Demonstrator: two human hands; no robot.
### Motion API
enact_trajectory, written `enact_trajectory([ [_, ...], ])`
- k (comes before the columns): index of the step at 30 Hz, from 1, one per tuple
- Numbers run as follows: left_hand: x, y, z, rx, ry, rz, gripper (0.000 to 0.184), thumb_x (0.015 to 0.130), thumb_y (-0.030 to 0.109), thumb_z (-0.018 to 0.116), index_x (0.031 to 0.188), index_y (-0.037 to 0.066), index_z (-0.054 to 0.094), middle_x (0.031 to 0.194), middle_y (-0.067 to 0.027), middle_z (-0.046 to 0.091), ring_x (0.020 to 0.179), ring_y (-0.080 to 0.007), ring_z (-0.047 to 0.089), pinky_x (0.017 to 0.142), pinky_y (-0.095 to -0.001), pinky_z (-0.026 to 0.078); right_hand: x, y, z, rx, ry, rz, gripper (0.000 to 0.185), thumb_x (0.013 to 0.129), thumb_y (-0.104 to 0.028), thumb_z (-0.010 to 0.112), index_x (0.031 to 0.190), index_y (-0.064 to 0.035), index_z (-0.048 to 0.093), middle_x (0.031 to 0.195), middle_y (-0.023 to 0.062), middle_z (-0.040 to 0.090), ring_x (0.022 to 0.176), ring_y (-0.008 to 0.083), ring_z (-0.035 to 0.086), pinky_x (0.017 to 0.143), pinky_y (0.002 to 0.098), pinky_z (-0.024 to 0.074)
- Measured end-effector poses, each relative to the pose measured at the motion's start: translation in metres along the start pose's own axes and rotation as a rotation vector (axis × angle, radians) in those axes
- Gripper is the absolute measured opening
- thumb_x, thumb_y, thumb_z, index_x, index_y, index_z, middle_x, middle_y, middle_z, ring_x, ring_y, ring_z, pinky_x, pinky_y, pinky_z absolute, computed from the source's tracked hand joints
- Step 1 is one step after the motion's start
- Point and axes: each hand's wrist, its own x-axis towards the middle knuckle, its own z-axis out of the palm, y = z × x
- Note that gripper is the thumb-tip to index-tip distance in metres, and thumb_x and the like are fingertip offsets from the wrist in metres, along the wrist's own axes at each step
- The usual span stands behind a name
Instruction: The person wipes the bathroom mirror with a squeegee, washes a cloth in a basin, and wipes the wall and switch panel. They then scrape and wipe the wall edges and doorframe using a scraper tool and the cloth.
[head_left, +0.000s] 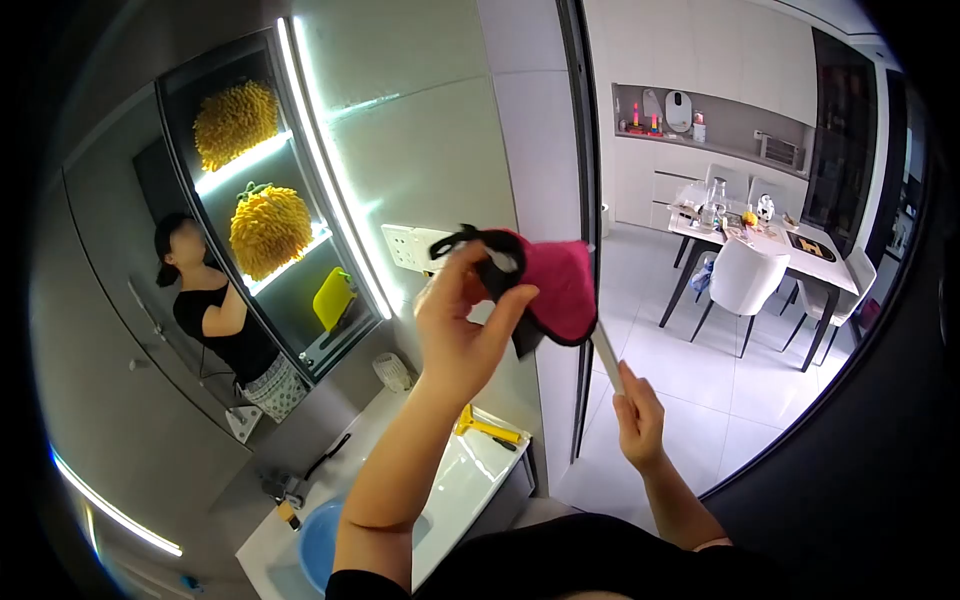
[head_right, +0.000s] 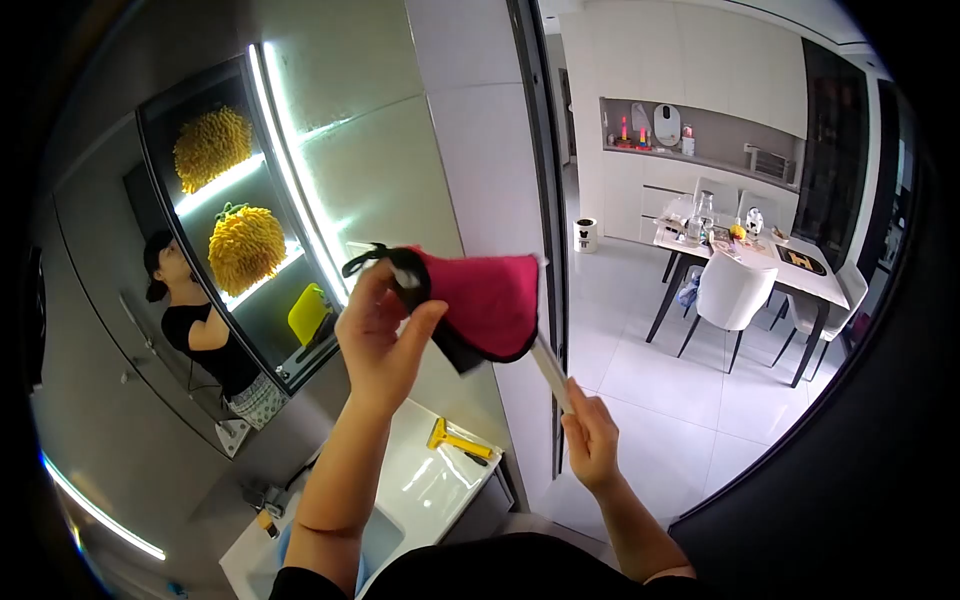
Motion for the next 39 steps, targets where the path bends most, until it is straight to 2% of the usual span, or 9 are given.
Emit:
enact_trajectory([
  [1, -0.003, -0.002, -0.007, -0.007, -0.004, 0.003, 0.034, 0.081, 0.001, 0.072, 0.111, -0.006, 0.057, 0.092, -0.0088, 0.065, 0.080, -0.0131, 0.065, 0.073, -0.0259, 0.053, 0.003, -0.004, 0.002, -0.058, 0.052, -0.015, 0.043, 0.087, 0.005, 0.054, 0.130, 0.0065, 0.051, 0.075, 0.0059, 0.052, 0.064, 0.0145, 0.047, 0.060, 0.0264, 0.0398],
  [4, -0.009, -0.012, -0.022, -0.075, -0.099, -0.203, 0.044, 0.085, -0.006, 0.062, 0.128, -0.003, 0.051, 0.113, -0.0081, 0.059, 0.104, -0.0166, 0.059, 0.085, -0.0265, 0.049, 0.019, -0.009, 0.011, -0.093, 0.020, 0.064, 0.045, 0.088, 0.003, 0.056, 0.133, -0.0001, 0.051, 0.073, 0.0066, 0.051, 0.064, 0.0155, 0.047, 0.060, 0.0271, 0.0408],
  [8, -0.022, -0.023, -0.029, -0.101, -0.140, -0.272, 0.048, 0.085, -0.006, 0.061, 0.131, 0.000, 0.050, 0.132, -0.0122, 0.052, 0.117, -0.0227, 0.055, 0.088, -0.0280, 0.049, 0.035, 0.004, 0.029, -0.112, 0.003, 0.096, 0.047, 0.091, -0.003, 0.055, 0.137, -0.0058, 0.047, 0.071, 0.0082, 0.050, 0.062, 0.0169, 0.048, 0.061, 0.0285, 0.0421],
  [11, -0.023, -0.023, -0.035, -0.034, -0.135, -0.276, 0.053, 0.084, -0.003, 0.063, 0.134, 0.004, 0.048, 0.129, -0.0122, 0.051, 0.118, -0.0253, 0.055, 0.087, -0.0340, 0.053, 0.063, 0.008, 0.033, -0.122, 0.027, 0.058, 0.047, 0.093, -0.006, 0.054, 0.139, -0.0058, 0.044, 0.070, 0.0091, 0.050, 0.060, 0.0175, 0.048, 0.060, 0.0293, 0.0425],
  [15, -0.011, -0.015, -0.033, 0.009, -0.163, -0.280, 0.051, 0.084, 0.001, 0.065, 0.132, 0.005, 0.048, 0.131, -0.0106, 0.049, 0.120, -0.0253, 0.052, 0.087, -0.0343, 0.052, 0.125, -0.010, 0.027, -0.112, 0.027, -0.021, 0.046, 0.094, -0.008, 0.053, 0.139, -0.0044, 0.043, 0.069, 0.0089, 0.048, 0.059, 0.0149, 0.048, 0.058, 0.0281, 0.0421],
  [20, 0.000, -0.021, -0.021, 0.088, -0.184, -0.327, 0.045, 0.087, 0.005, 0.062, 0.130, 0.004, 0.047, 0.136, -0.0091, 0.046, 0.122, -0.0217, 0.048, 0.084, -0.0289, 0.046, 0.213, -0.033, 0.006, 0.160, -0.073, 0.142, 0.044, 0.096, -0.017, 0.052, 0.138, -0.0037, 0.044, 0.063, 0.0030, 0.048, 0.051, 0.0089, 0.045, 0.050, 0.0263, 0.0406],
  [23, 0.008, -0.031, -0.003, 0.107, -0.145, -0.288, 0.045, 0.087, 0.011, 0.062, 0.129, 0.004, 0.048, 0.138, -0.0095, 0.045, 0.125, -0.0220, 0.046, 0.088, -0.0314, 0.045, 0.275, -0.051, -0.026, 0.216, -0.144, 0.218, 0.037, 0.098, -0.024, 0.049, 0.130, -0.0045, 0.053, 0.067, 0.0035, 0.050, 0.040, 0.0079, 0.044, 0.036, 0.0238, 0.0364],
  [26, 0.018, -0.043, 0.019, 0.135, -0.104, -0.200, 0.043, 0.087, 0.015, 0.064, 0.127, 0.008, 0.051, 0.137, -0.0116, 0.046, 0.126, -0.0252, 0.046, 0.093, -0.0378, 0.045, 0.334, -0.051, -0.056, 0.268, -0.192, 0.227, 0.027, 0.098, -0.028, 0.046, 0.097, -0.0026, 0.056, 0.068, 0.0040, 0.051, 0.042, 0.0080, 0.044, 0.036, 0.0248, 0.0347],
  [39, 0.045, -0.040, 0.066, 0.284, -0.008, -0.094, 0.040, 0.085, 0.019, 0.064, 0.123, 0.009, 0.054, 0.139, -0.0157, 0.043, 0.125, -0.0284, 0.045, 0.097, -0.0423, 0.041, 0.460, -0.078, -0.073, 0.432, -0.205, 0.012, 0.025, 0.095, -0.025, 0.050, 0.093, -0.0013, 0.058, 0.068, 0.0070, 0.051, 0.037, 0.0101, 0.041, 0.036, 0.0261, 0.0303],
])
